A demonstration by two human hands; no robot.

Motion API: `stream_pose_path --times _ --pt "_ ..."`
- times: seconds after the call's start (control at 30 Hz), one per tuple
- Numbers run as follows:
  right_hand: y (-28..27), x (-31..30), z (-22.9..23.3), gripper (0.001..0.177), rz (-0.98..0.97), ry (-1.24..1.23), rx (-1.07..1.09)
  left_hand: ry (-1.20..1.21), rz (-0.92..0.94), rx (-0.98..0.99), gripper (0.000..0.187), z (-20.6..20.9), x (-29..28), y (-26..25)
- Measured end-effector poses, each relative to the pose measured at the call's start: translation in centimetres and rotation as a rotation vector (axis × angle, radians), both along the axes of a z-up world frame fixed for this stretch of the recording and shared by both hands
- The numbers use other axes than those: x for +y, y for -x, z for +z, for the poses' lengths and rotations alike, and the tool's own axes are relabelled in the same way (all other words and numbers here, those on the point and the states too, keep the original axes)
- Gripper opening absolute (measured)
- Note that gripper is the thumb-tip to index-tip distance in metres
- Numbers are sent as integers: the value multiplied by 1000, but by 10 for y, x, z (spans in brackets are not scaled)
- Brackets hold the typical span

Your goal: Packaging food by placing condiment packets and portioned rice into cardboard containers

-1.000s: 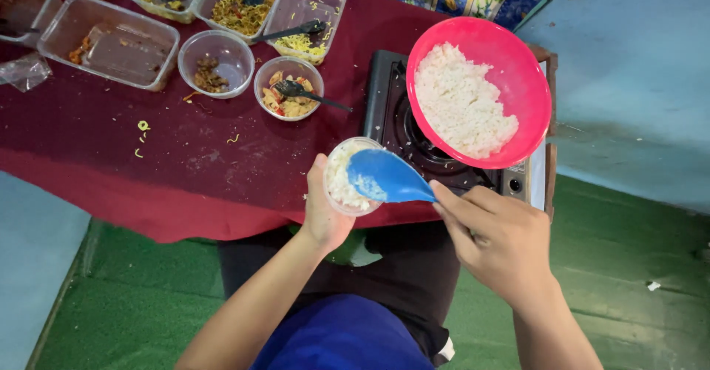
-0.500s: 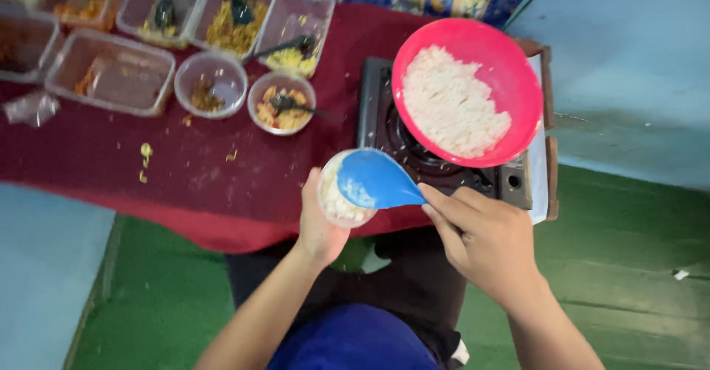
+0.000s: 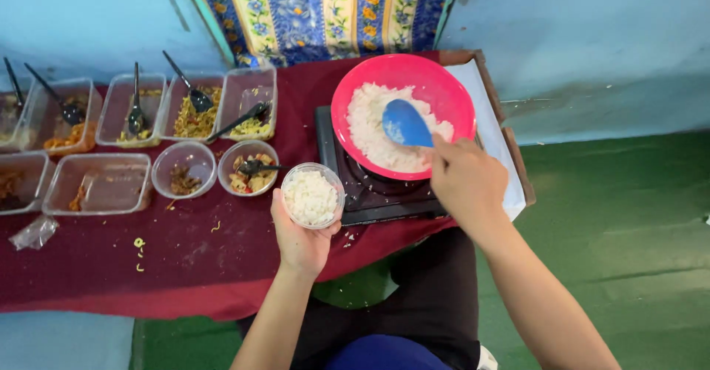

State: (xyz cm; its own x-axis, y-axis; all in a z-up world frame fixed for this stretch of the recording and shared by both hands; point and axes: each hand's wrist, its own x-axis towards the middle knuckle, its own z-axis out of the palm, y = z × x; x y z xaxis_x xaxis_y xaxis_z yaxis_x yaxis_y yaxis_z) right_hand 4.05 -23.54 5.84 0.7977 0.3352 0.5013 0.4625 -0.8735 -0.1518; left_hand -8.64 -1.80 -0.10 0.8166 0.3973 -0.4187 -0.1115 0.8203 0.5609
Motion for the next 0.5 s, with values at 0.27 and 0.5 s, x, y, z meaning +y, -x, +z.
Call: stream_pose_path --times 0.27,0.5 --pt "-1 30 1 19 139 148 -239 -69 -47 -62 70 25 -5 -32" --pt "-2 34 -8 22 314 285 -263 -97 -72 -63 72 14 -4 -47"
